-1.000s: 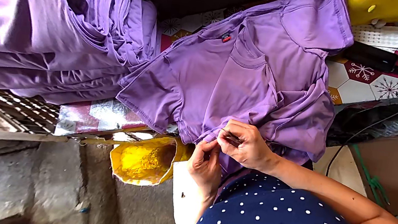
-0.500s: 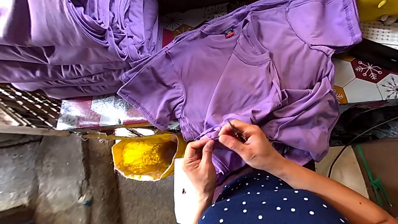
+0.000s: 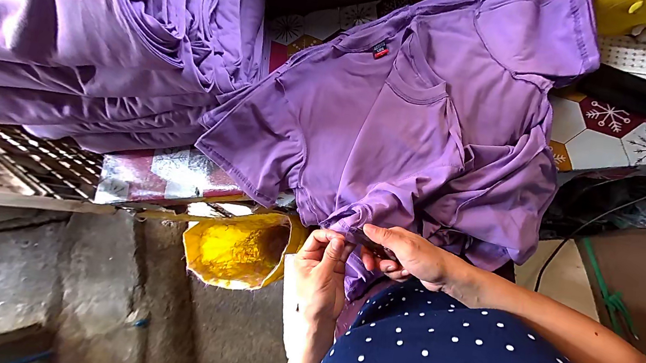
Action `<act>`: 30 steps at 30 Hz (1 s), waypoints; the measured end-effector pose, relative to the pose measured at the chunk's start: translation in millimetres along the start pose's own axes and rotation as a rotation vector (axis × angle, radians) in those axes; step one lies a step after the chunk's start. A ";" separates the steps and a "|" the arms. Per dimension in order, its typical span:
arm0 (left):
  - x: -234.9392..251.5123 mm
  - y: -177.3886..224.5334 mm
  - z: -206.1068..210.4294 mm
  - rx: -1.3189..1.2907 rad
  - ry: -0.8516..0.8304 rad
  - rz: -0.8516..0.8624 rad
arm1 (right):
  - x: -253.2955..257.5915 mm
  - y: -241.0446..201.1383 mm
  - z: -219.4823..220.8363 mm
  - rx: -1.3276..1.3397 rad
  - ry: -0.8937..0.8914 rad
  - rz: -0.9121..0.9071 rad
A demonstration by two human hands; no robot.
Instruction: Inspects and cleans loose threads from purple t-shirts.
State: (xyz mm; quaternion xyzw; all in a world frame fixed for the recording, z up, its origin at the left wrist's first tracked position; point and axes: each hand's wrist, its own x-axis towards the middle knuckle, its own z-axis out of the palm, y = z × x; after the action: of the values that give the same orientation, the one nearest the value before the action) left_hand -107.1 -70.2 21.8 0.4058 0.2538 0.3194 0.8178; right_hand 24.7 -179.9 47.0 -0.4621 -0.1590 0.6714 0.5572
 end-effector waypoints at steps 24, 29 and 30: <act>-0.2 1.0 3.7 0.009 -0.010 -0.007 | 1.8 -0.6 6.0 0.086 0.079 0.037; 0.4 1.4 3.2 0.032 -0.021 0.004 | 2.6 -2.1 9.4 0.020 0.130 -0.001; 0.3 3.0 2.1 0.056 -0.031 0.006 | 2.4 -0.5 8.6 -0.011 0.137 -0.028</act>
State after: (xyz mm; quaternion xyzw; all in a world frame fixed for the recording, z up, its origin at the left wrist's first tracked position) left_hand -106.5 -69.7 25.4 0.4344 0.2486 0.3082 0.8090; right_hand 18.3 -175.1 50.8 -0.5078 -0.1305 0.6295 0.5735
